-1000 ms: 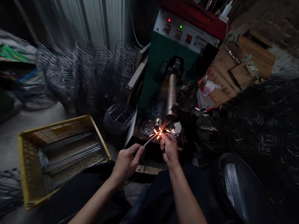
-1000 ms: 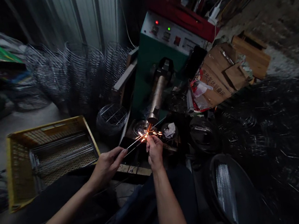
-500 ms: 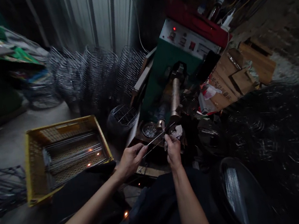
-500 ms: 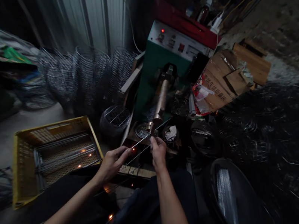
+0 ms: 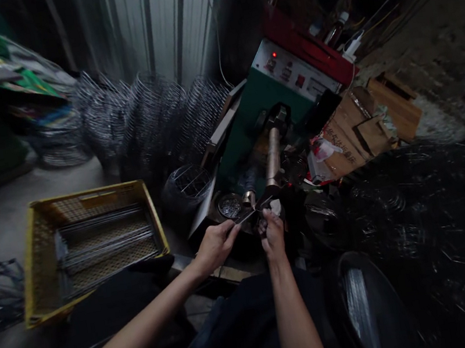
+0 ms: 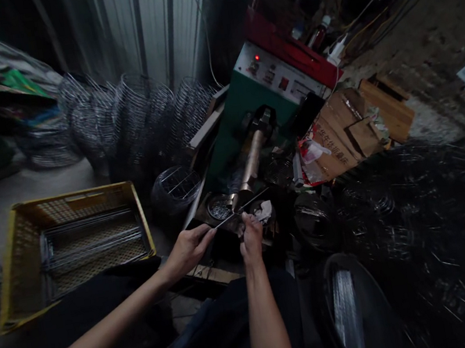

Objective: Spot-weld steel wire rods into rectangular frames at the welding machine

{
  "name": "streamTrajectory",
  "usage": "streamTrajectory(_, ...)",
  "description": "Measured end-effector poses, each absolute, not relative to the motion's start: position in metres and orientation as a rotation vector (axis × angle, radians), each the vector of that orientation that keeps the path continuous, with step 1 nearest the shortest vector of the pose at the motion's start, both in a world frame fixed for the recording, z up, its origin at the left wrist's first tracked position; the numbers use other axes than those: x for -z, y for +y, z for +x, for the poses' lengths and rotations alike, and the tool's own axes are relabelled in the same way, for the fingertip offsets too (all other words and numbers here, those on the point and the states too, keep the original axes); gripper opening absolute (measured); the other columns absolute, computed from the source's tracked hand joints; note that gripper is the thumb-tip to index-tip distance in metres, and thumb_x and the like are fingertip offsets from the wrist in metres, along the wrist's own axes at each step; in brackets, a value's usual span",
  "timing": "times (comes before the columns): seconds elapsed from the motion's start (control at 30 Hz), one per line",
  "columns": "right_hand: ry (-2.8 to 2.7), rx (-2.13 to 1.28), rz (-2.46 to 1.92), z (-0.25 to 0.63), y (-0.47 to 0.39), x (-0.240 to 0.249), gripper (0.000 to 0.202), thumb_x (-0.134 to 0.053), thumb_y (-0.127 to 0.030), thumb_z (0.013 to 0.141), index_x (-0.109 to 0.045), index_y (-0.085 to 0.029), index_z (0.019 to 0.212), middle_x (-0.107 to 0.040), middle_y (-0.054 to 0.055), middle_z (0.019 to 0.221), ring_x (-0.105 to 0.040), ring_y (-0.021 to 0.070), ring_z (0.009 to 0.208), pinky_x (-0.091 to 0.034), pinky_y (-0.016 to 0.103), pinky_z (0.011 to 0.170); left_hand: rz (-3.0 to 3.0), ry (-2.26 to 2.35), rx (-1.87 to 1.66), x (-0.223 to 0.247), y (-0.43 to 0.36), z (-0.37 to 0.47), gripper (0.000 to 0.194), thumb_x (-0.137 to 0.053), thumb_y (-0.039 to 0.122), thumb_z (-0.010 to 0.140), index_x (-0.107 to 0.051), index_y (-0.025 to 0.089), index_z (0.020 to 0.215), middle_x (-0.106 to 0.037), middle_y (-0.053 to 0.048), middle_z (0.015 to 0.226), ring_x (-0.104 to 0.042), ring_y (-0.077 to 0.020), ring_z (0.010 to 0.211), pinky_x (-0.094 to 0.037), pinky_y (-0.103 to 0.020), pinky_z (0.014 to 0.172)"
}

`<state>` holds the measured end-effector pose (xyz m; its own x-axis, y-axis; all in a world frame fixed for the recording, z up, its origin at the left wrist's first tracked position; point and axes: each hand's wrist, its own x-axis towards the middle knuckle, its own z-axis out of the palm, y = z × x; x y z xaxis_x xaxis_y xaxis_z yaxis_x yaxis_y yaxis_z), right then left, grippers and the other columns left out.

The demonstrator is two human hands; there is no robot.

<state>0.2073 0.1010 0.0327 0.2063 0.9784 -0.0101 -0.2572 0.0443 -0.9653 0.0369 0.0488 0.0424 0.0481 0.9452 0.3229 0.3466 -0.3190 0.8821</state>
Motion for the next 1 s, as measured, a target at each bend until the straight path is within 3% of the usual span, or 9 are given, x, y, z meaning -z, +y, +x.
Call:
streamTrajectory(0.17,-0.866,-1.193,-1.096,0.208,0.105,-0.03,0.049,-0.078,-0.053,0.063,-0.041,-0.021,0.065,-0.032,-0.012,0.046,-0.026,0.0054,0.037,-0.02,0.018,0.036,1.699,1.289,-1.266,-0.041,0.052,0.036,0.037,-0.046,0.041,0.092,-0.049,0.019,0.062,-0.037,0.005,0.053,-0.034,-0.0103,0.05,-0.027,-0.023,0.051)
streamTrajectory(0.33,-0.871,-1.221,-1.099,0.209,0.107,-0.03,0.042,-0.077,-0.051,0.067,-0.05,-0.019,0.069,-0.036,-0.011,0.047,-0.028,0.0058,0.038,-0.02,0.019,0.038,1.638,1.271,-1.262,-0.043,0.049,0.037,0.036,-0.047,0.041,0.091,-0.05,0.019,0.063,-0.037,0.005,0.054,-0.033,-0.0104,0.05,-0.026,-0.023,0.051)
streamTrajectory(0.47,-0.907,-1.214,-1.122,0.218,0.099,-0.03,0.051,-0.08,-0.059,0.064,-0.048,-0.02,0.066,-0.037,-0.01,0.047,-0.027,0.006,0.038,-0.019,0.019,0.038,1.678,1.272,-1.22,-0.046,0.052,0.031,0.037,-0.047,0.041,0.091,-0.057,0.017,0.066,-0.042,0.005,0.055,-0.035,-0.01,0.051,-0.027,-0.023,0.052)
streamTrajectory(0.63,-1.162,-1.223,-1.44,0.226,0.054,0.01,0.059,-0.056,-0.077,0.077,-0.056,-0.018,0.071,-0.041,-0.007,0.048,-0.029,0.0081,0.039,-0.022,0.019,0.039,1.991,1.282,-1.221,-0.038,0.06,0.026,0.04,-0.042,0.037,0.096,-0.06,0.015,0.068,-0.047,0.003,0.053,-0.041,-0.01,0.049,-0.029,-0.023,0.052)
streamTrajectory(0.7,-1.476,-1.247,-1.537,0.218,0.026,0.037,0.059,-0.049,-0.075,0.081,-0.056,-0.018,0.066,-0.043,-0.004,0.049,-0.035,0.0106,0.042,-0.028,0.021,0.041,2.177,1.285,-1.151,-0.036,0.056,0.027,0.038,-0.041,0.032,0.098,-0.06,0.016,0.069,-0.051,0.002,0.053,-0.044,-0.0104,0.047,-0.03,-0.023,0.05)
streamTrajectory(0.83,-1.886,-1.39,-1.415,0.19,-0.029,0.075,0.046,-0.061,-0.06,0.073,-0.053,-0.02,0.052,-0.05,0.0,0.051,-0.048,0.0173,0.054,-0.038,0.026,0.051,2.385,1.328,-0.921,-0.042,0.039,0.021,0.021,-0.061,0.032,0.089,-0.062,0.019,0.071,-0.06,0.0,0.057,-0.055,-0.0132,0.051,-0.034,-0.023,0.049)
streamTrajectory(1.0,-2.359,-1.422,-1.161,0.17,-0.065,0.084,0.03,-0.053,-0.045,0.086,-0.067,-0.021,0.074,-0.066,0.003,0.071,-0.06,0.0211,0.068,-0.046,0.027,0.064,2.533,1.407,-0.666,-0.054,0.013,-0.029,0.008,-0.066,0.015,0.079,-0.063,0.02,0.074,-0.068,-0.002,0.063,-0.063,-0.0169,0.057,-0.033,-0.024,0.046)
